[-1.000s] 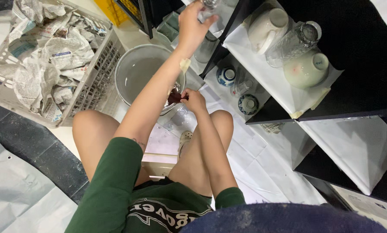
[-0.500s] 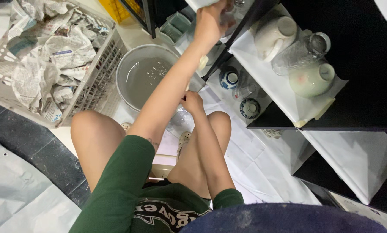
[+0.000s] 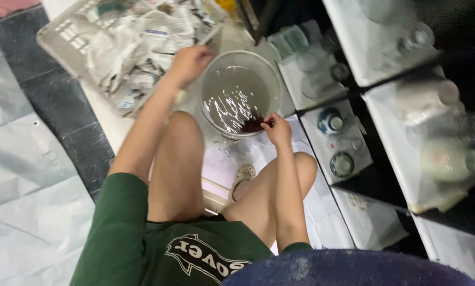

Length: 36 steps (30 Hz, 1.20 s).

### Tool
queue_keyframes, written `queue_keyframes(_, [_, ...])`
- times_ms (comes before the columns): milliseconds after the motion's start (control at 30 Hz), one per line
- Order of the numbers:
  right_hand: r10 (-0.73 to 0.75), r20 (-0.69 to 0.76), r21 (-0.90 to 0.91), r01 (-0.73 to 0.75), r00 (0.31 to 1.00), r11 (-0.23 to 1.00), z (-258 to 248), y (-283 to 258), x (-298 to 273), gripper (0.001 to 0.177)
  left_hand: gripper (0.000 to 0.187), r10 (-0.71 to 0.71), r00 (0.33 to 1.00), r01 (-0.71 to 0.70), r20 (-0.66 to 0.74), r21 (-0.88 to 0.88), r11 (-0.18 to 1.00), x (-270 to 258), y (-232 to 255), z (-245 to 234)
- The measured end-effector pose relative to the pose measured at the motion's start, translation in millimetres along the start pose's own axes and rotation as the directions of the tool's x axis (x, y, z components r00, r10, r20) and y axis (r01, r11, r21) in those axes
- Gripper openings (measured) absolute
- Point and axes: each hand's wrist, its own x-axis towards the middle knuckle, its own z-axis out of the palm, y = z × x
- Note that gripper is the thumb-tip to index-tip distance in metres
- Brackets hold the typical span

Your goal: The person sits on the floor and washes various ceramic items using a cloth and a bucket of water. They unwrap each item from newspaper, scrub it, rinse it in the bucket, and place it on a nearby shelf.

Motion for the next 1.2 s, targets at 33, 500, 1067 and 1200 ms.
queue_keyframes(33, [-0.024, 0.003, -0.003, 0.024, 1.000, 1.000, 3, -3, 1, 0.024, 0.024, -0.040, 0.999, 0.040, -0.023, 0.002, 0.999, -16, -39, -22])
queue_keyframes(500, [0.070, 0.139, -0.102, -0.056, 0.988, 0.993, 66, -59, 51, 0.022, 0.064, -0.603, 0.797, 0.338, -0.023, 0.844, 0.415, -106, -221, -50])
queue_keyframes(1067, [0.045, 0.131, -0.101, -0.032, 0.990, 0.994, 85, -46, 69, 0.022, 0.055, 0.148, 0.986, -0.060, -0.071, 0.685, 0.726, 28, -82, -37])
queue_keyframes(1200, [0.077, 0.155, -0.125, -0.057, 0.985, 0.991, 87, -48, 72, 0.023, 0.055, 0.180, 0.980, -0.194, 0.090, 0.650, 0.735, 69, -97, 9])
